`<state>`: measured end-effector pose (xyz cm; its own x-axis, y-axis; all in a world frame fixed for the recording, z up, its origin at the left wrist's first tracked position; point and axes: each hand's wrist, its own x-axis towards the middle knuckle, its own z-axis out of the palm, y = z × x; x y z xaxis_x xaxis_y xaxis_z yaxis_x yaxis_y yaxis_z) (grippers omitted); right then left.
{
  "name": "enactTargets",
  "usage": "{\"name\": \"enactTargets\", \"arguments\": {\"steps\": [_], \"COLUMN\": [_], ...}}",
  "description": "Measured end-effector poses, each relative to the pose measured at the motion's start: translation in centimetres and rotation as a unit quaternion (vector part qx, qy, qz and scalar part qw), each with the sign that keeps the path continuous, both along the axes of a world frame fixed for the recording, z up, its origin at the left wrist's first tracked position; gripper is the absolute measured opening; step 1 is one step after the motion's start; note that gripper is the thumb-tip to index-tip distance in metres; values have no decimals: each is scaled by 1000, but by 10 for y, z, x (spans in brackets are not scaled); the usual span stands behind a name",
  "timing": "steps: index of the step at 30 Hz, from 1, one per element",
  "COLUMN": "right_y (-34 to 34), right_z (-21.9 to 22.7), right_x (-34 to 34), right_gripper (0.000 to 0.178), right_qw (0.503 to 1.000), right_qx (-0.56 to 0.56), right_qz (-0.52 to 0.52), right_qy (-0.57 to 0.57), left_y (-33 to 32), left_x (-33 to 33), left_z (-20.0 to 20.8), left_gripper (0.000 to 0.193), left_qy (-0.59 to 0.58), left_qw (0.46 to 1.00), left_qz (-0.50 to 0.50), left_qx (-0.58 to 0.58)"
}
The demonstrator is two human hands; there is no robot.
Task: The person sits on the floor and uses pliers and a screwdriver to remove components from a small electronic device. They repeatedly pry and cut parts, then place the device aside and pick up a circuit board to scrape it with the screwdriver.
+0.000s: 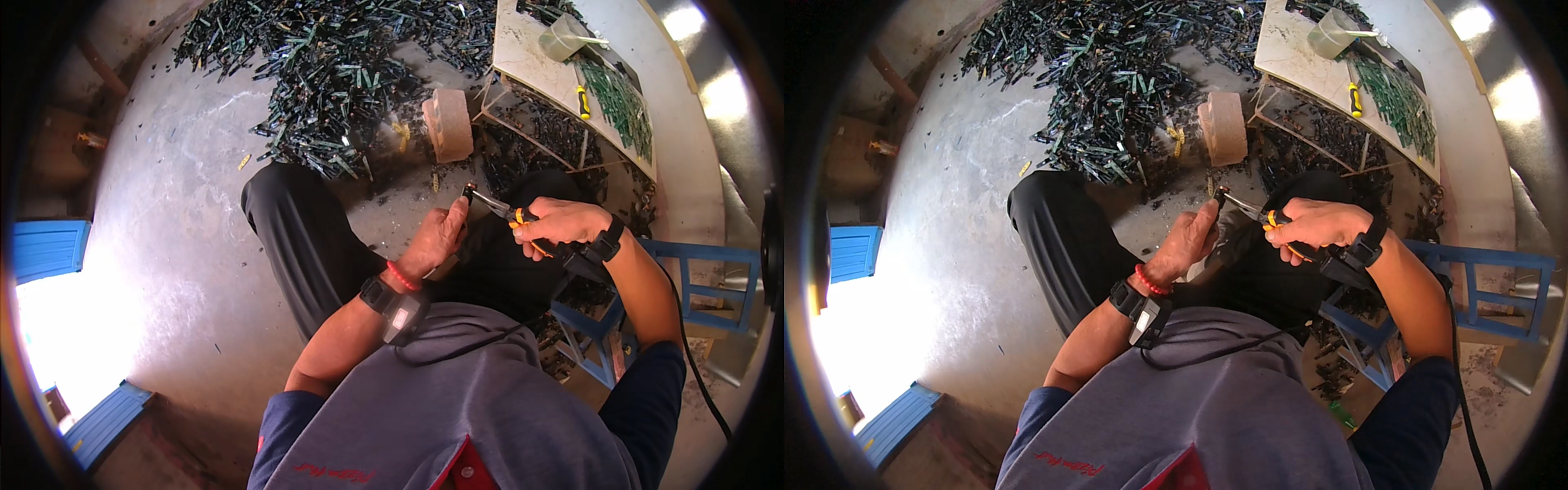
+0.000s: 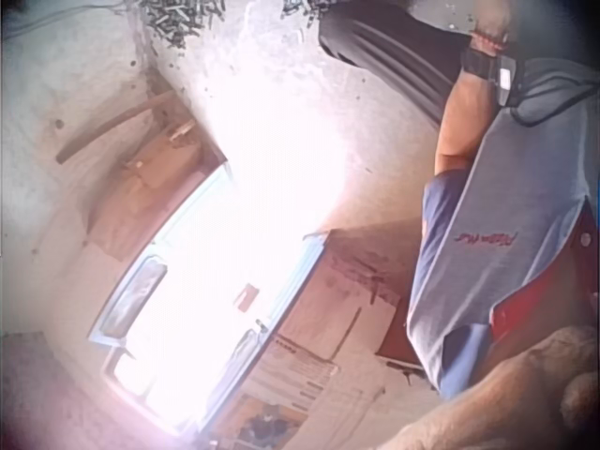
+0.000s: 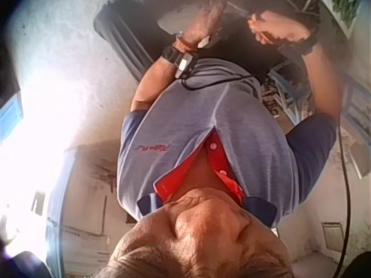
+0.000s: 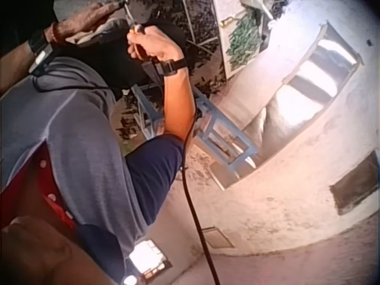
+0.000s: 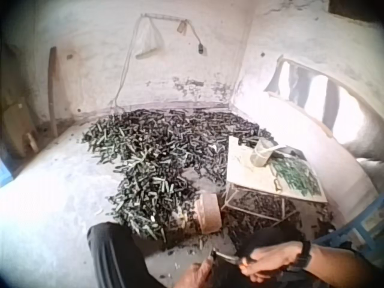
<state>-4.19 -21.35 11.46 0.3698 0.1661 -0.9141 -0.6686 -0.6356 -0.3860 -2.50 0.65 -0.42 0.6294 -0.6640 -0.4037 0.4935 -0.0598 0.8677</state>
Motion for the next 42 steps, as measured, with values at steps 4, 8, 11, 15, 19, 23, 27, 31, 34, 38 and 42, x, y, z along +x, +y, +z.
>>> {"name": "enactTargets", "arguments": {"steps": [4, 8, 11, 15, 19, 23, 27, 31, 34, 38, 42], "right_y": [-5, -7, -9, -12, -12, -12, -10, -6, -7, -9, -5], "right_z": [-4, -1, -1, -2, -2, -2, -3, 1, -1, -1, 2], "right_x": [1, 3, 2, 1, 0, 0, 1, 3, 6, 10, 11], "right_gripper": [26, 27, 28, 30, 30, 31, 31, 30, 30, 30, 29], "right_qw": [999, 998, 997, 998, 997, 996, 996, 997, 997, 996, 997], "right_qx": [30, 39, 44, 40, 49, 57, 51, 35, 40, 41, 33], "right_qz": [-14, -39, -46, -36, -41, -52, -54, -55, -47, -33, -37], "right_qy": [14, 39, 46, 43, 47, 43, 47, 49, 53, 66, 64], "left_y": [2, 3, 3, 4, 3, 2, 2, 2, 2, 2, 2], "left_x": [2, 1, 1, 2, 2, 2, 2, 1, 1, 0, 0], "left_z": [4, 5, 9, 10, 9, 7, 4, 1, 3, 4, 1], "left_gripper": [59, 61, 62, 63, 65, 64, 64, 64, 64, 64, 64], "left_qy": [-12, -43, -25, -1, 8, 21, 20, 1, -15, -44, -50], "left_qw": [1000, 999, 1000, 1000, 1000, 1000, 1000, 1000, 999, 998, 998], "left_qz": [-8, -2, -6, -13, -6, -6, -9, -8, -9, -19, -14], "left_qx": [4, 6, 11, 18, 12, 12, 9, 14, 35, 41, 18]}}
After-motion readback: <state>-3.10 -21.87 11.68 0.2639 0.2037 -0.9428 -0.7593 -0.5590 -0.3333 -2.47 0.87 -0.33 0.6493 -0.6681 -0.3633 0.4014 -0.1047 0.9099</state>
